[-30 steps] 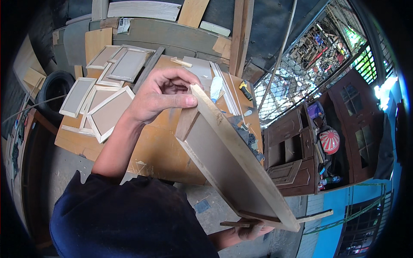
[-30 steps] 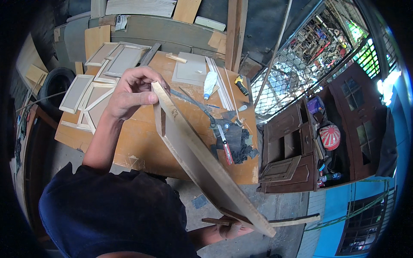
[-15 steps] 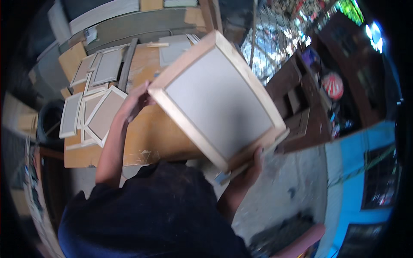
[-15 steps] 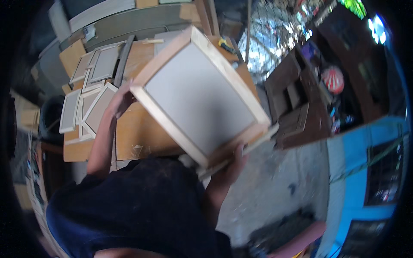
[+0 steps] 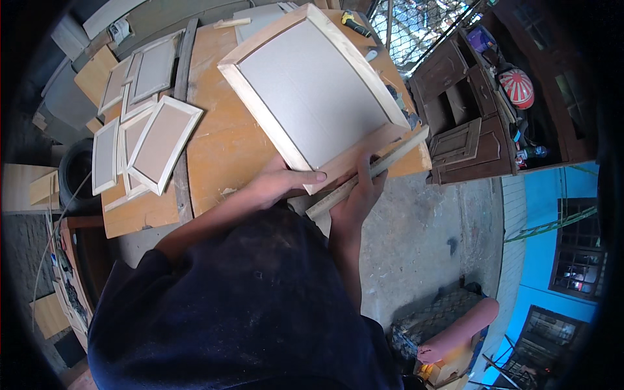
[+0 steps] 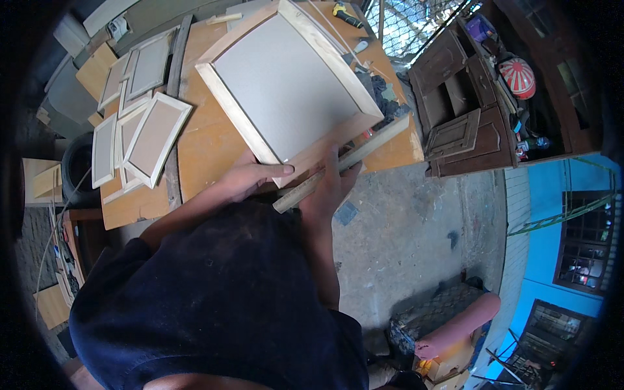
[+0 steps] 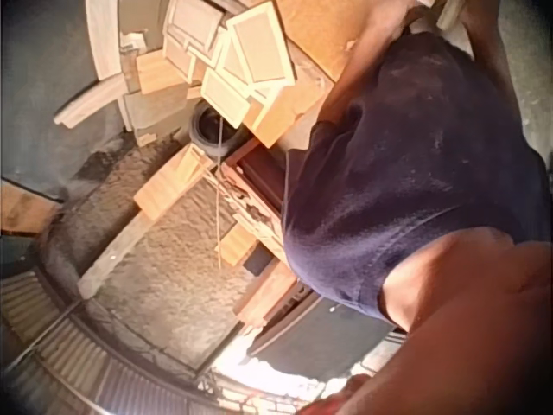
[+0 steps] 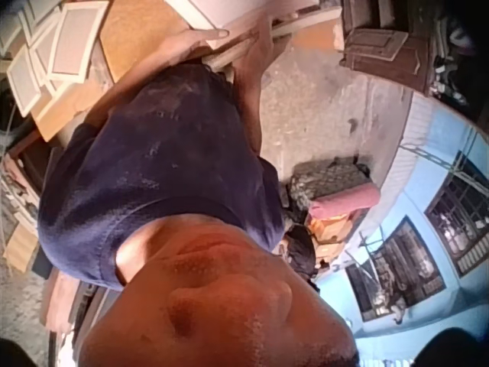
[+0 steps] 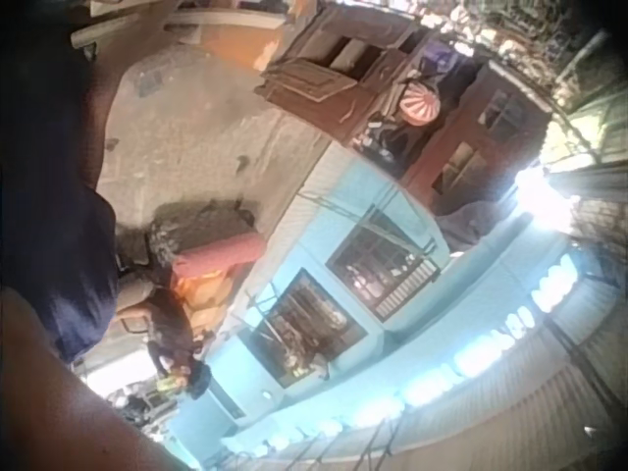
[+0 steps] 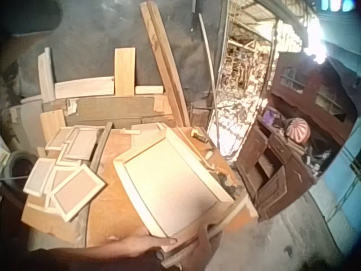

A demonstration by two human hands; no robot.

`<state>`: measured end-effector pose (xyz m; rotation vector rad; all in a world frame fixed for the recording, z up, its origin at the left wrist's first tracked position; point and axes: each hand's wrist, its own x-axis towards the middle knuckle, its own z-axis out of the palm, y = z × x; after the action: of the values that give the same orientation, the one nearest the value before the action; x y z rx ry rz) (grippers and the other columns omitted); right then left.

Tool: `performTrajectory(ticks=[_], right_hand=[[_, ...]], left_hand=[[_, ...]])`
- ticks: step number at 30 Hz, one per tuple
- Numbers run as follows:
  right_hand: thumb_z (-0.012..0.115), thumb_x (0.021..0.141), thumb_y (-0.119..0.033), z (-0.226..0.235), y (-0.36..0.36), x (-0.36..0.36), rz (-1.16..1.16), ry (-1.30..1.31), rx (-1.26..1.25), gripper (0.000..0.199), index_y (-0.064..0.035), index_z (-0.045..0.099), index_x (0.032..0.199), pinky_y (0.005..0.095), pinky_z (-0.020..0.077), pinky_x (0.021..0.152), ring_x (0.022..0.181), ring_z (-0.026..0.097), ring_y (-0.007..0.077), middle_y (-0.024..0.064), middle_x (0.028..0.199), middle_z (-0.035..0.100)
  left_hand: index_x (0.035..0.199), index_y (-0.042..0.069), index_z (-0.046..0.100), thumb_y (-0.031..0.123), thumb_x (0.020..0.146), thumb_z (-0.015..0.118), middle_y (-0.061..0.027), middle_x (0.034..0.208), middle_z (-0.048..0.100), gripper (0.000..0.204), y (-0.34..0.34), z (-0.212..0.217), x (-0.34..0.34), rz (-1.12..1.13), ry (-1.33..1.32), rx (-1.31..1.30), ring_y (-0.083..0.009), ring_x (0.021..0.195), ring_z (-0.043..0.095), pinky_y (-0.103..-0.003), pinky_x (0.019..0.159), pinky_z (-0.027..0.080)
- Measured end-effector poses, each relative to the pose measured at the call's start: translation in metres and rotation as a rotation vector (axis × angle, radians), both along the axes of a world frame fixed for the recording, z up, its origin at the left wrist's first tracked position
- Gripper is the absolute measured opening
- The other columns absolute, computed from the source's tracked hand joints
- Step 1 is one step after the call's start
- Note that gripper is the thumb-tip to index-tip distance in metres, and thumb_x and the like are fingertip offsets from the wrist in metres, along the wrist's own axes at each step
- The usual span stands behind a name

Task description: The recorder is assembling a wooden picture frame by fitting corners together and securing them.

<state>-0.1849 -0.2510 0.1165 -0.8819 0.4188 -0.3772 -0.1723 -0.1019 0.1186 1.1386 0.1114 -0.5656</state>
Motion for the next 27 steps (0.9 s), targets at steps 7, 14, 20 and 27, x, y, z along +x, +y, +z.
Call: performTrajectory(ticks=[7,14,20,27], right_hand=[[0.056,0.103,-0.017,-0.037,0.02,-0.016,-0.034,0.125,-0.168,0.021,-0.0074,0.05,0.119,0.0249,0.0487,0.06,0.067,0.057,0.0103,0.0051,0.085,0.06],[0.058,0.102,-0.025,-0.095,0.006,-0.108,0.038,0.419,-0.45,0.035,-0.0016,0.05,0.127,0.0274,0.0482,0.059,0.064,0.054,0.01,0.0028,0.077,0.056],[0.061,0.101,-0.025,-0.12,0.038,-0.176,0.183,0.668,-0.762,0.029,-0.0037,0.056,0.12,0.0234,0.0419,0.053,0.058,0.05,0.0063,-0.002,0.069,0.052],[0.065,0.098,-0.026,-0.135,0.1,-0.186,0.238,0.768,-0.956,0.041,-0.0024,0.054,0.129,0.0279,0.0426,0.059,0.065,0.049,0.0102,0.0021,0.073,0.054]], left_hand=[[0.123,-0.002,0.055,0.005,0.081,0.078,-0.011,0.105,0.068,0.048,0.055,-0.039,0.016,-0.046,0.199,-0.079,-0.0206,0.088,0.069,-0.03,0.073,0.057],[0.117,0.001,0.061,0.008,0.075,0.083,-0.0086,0.102,0.068,0.047,0.103,-0.131,-0.001,-0.248,0.259,0.066,-0.0174,0.096,0.065,-0.032,0.08,0.054],[0.118,-0.004,0.062,0.021,0.071,0.089,-0.0106,0.11,0.069,0.06,0.13,-0.14,-0.003,-0.256,0.086,0.37,-0.023,0.095,0.067,-0.036,0.086,0.054],[0.116,0.005,0.069,0.051,0.072,0.083,-0.0158,0.105,0.073,0.065,0.169,-0.181,0.016,-0.44,-0.299,0.952,-0.027,0.092,0.072,-0.04,0.081,0.057]])
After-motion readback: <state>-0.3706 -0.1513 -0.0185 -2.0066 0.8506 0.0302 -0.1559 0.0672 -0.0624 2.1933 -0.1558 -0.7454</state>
